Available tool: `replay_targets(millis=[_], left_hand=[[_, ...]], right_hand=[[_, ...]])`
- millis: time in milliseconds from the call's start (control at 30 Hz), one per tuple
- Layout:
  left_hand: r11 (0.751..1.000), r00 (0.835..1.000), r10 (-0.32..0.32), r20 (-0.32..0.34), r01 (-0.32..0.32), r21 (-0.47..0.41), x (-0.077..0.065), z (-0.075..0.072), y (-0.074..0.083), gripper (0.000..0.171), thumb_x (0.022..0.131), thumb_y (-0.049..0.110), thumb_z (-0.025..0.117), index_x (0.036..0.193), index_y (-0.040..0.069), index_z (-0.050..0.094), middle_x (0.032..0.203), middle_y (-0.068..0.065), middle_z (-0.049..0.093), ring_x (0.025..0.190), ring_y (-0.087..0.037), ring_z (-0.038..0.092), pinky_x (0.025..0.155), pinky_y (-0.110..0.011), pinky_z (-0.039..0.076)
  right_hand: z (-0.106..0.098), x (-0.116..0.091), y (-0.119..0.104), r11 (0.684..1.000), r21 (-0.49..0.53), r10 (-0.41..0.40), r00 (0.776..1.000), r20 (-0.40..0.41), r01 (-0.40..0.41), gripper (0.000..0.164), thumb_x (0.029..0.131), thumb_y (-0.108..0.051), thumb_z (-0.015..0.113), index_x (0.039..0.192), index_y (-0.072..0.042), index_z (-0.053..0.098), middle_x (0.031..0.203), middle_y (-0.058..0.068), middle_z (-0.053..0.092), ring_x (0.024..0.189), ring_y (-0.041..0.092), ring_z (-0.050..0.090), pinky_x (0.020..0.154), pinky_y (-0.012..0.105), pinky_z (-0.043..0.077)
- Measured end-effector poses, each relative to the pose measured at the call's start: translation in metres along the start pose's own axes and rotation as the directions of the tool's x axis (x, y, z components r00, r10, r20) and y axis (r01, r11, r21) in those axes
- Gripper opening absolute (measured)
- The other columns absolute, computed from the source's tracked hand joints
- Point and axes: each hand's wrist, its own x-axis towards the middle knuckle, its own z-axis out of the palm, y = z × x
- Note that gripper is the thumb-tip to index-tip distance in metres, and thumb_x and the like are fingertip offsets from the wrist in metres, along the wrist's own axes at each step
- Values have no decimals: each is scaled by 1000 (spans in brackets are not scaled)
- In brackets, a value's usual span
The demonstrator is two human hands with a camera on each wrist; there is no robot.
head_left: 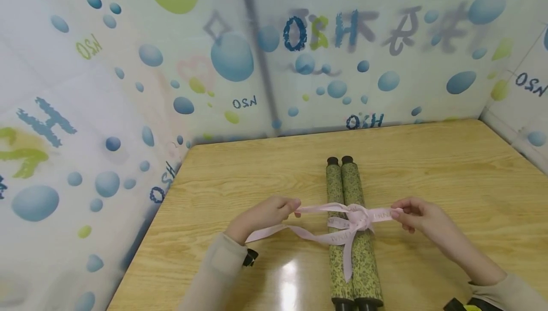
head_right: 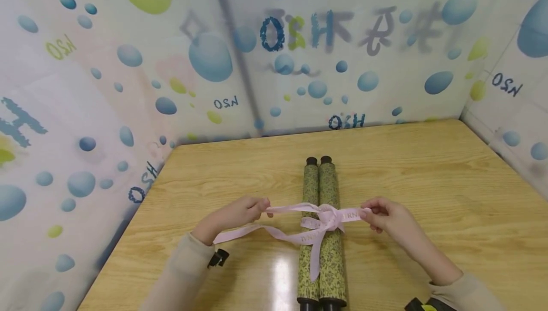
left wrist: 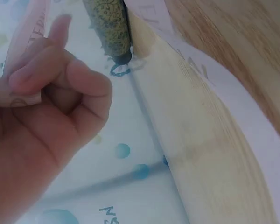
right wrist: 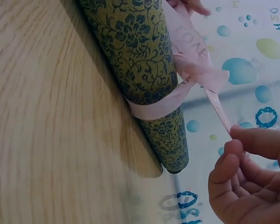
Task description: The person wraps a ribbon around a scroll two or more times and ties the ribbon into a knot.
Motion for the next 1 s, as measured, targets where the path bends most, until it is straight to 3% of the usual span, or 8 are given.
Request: replay_targets(millis=[100, 233, 500, 1000], left_hand=[[1000, 1000, 19, 5, -19, -6, -8, -6, -3, 41, 102, 32, 36, 98, 3, 64, 84, 2, 59, 80, -13, 54, 73, -30, 45], [998, 999, 44, -19, -44, 42, -15, -15, -10, 30, 100, 21, 44, 87, -2, 59, 65, 2, 38, 60, -10, 34, 58, -25, 33], [996, 998, -9, -58, 15, 93, -26, -23, -21, 19, 97, 15, 50, 90, 7, 66, 81, -10, 62, 68, -12, 48, 63, -30, 43], [983, 992, -41, -121, 62, 174, -26, -24, -29, 19, 96, 15, 53, 98, 5, 68, 91, -3, 66, 82, -14, 60, 72, -32, 49]], right_hand=[[-1, -1, 3, 1000, 6, -5, 1000, 9, 5, 39, 91, -25, 61, 112, 7, 56, 78, 8, 58, 65, 15, 53, 57, 28, 44], [-3, -3, 11, 1000, 6, -29, 999, 31, 29, 32, 91, -21, 62, 106, 7, 58, 74, 6, 57, 63, 13, 51, 56, 27, 44], [-11, -4, 30, 999, -24, -24, 998, 58, 25, 31, 91, -19, 61, 106, 8, 57, 82, 7, 59, 66, 12, 54, 58, 26, 47], [-20, -3, 40, 998, -58, -3, 998, 57, 6, 29, 94, -20, 56, 105, 7, 56, 78, 4, 56, 66, 11, 50, 57, 26, 44]])
